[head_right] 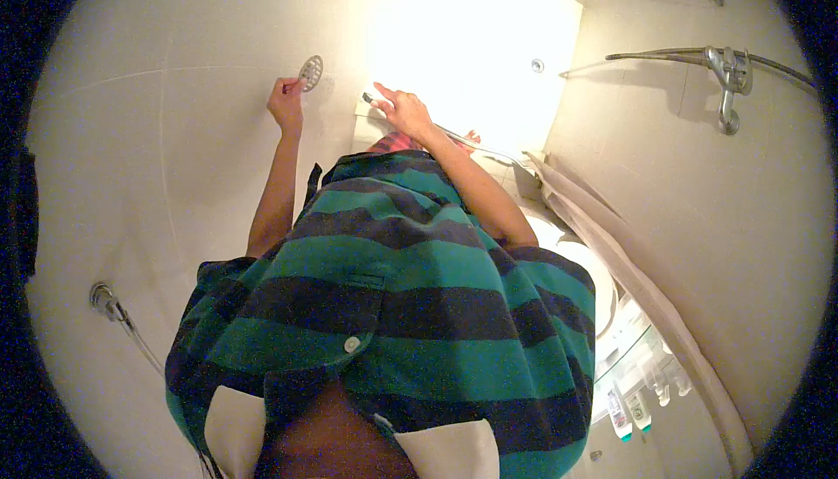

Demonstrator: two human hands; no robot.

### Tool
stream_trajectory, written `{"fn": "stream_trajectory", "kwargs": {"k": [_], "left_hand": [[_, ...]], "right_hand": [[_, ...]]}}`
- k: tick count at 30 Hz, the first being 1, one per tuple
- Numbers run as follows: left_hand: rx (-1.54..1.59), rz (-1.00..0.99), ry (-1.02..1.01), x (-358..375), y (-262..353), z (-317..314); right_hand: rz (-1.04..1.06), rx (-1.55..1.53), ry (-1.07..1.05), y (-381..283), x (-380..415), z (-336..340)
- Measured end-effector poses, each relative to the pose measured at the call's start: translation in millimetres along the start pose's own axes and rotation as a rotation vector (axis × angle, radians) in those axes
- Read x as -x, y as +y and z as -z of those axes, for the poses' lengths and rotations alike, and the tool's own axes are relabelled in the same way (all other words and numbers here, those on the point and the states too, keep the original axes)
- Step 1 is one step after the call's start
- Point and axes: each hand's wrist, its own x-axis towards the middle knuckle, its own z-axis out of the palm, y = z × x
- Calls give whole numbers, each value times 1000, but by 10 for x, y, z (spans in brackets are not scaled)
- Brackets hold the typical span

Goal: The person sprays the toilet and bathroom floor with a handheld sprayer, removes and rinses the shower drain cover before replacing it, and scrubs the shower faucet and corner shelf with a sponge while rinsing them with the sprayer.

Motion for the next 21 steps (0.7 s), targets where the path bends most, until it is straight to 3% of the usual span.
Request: {"fn": "stream_trajectory", "kwargs": {"k": [3, 7, 11, 18, 21], "left_hand": [[88, 17, -16, 8, -5, 16], [37, 22, 2, -26, -49, -14], [75, 29, -18, -56, -121, -64], [91, 10, -11, -12, -18, 9], [53, 28, -10, -9, 42, 15]], "right_hand": [[-137, 183, 70, 144, -20, 6], [-243, 196, 143, 300, -22, 162], [-66, 111, 148, 153, 43, 228], [22, -81, 131, 103, 81, 448], [-8, 82, 340, 199, 38, 474]]}}
